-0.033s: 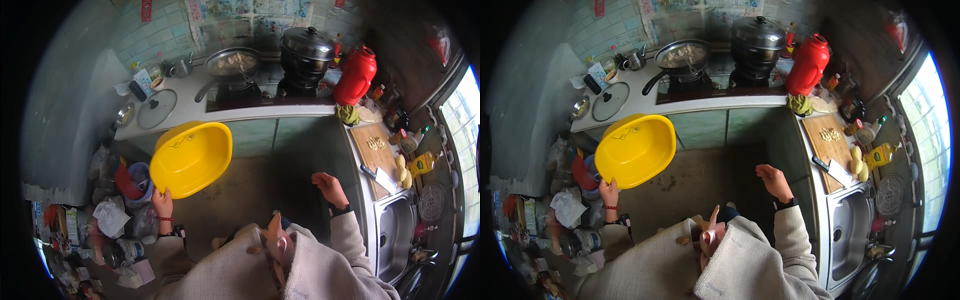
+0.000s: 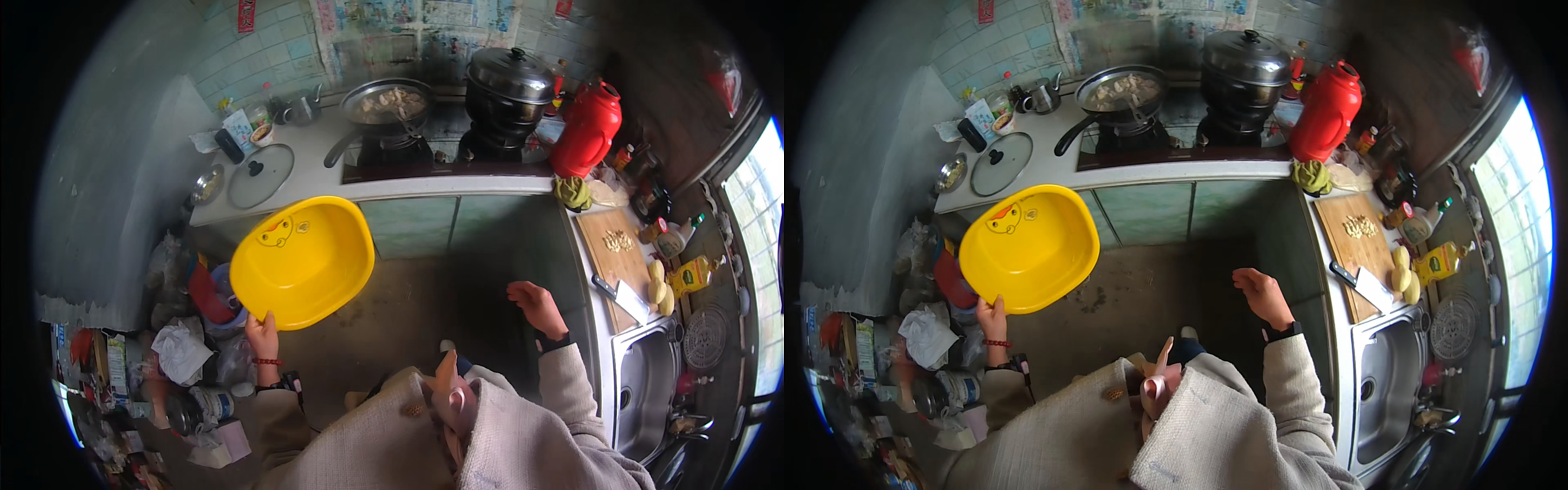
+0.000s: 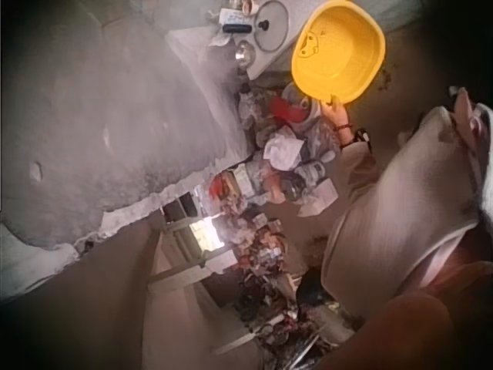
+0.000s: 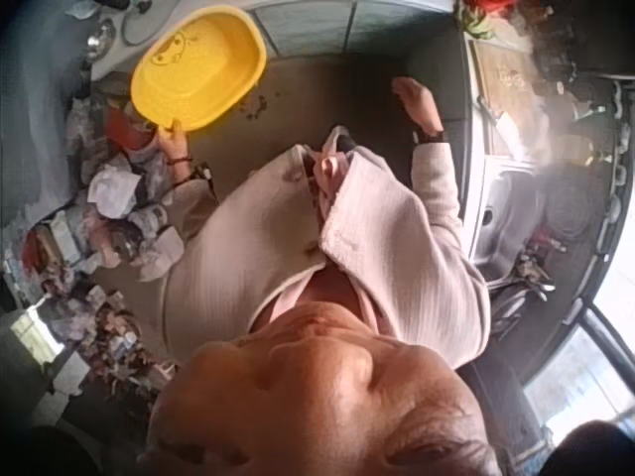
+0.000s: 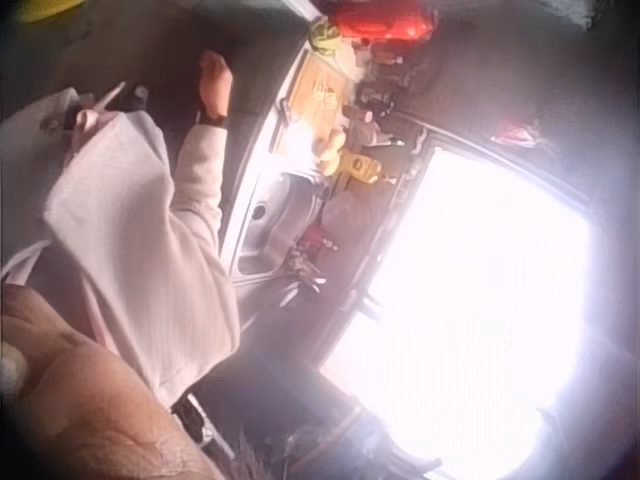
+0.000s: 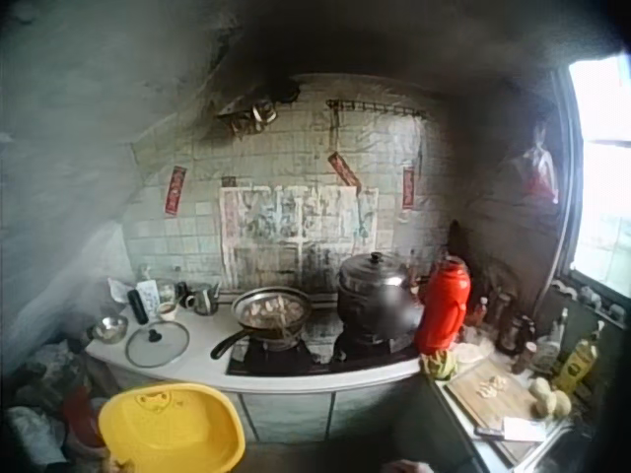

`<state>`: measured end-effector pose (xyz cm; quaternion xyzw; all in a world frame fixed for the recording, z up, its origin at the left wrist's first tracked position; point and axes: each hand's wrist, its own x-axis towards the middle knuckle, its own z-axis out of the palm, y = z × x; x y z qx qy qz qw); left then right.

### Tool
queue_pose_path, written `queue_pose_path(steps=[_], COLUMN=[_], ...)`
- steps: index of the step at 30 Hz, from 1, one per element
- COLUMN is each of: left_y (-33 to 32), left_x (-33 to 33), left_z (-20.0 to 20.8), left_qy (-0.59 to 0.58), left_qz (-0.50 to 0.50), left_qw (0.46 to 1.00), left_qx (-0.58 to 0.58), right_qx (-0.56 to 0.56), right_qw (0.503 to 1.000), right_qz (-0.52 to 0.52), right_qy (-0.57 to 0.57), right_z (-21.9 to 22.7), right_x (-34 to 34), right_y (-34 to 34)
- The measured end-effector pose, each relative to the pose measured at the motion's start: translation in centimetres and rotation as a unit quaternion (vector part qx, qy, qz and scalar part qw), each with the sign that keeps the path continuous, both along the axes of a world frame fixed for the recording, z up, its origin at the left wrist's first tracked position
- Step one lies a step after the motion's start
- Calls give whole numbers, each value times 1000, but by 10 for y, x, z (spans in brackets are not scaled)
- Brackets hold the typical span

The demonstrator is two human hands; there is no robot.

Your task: The person stirs boiling meat in a pot on the stove using a ladle, then rinses a yellow bowl at the sink and returns to the stove. They continue stirring and then transfer cooked meat pieces from the pot into the yellow bowl.

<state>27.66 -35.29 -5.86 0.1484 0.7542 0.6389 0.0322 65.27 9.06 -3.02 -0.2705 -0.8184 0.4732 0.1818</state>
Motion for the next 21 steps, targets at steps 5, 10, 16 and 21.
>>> queue_pose_path(steps=[5, 10, 16, 21], left_y=[-79, -138, -116, -87], left_x=[-22, -37, -90, -137], left_z=[-46, -52, -32, -2], left_qy=[280, 161, -60, 222], left_qz=[184, 200, 370, 331], left_qw=[861, 909, 919, 809], left_qx=[-382, -329, -120, -432], right_qx=[92, 87, 76, 111], right_qw=[988, 985, 977, 971], right_qz=[65, 143, 191, 191], right_qy=[-103, -47, -50, -87], right_z=[-24, -55, -71, -82], right_x=[-87, -169, -253, -308], right_y=[14, 40, 77, 105])
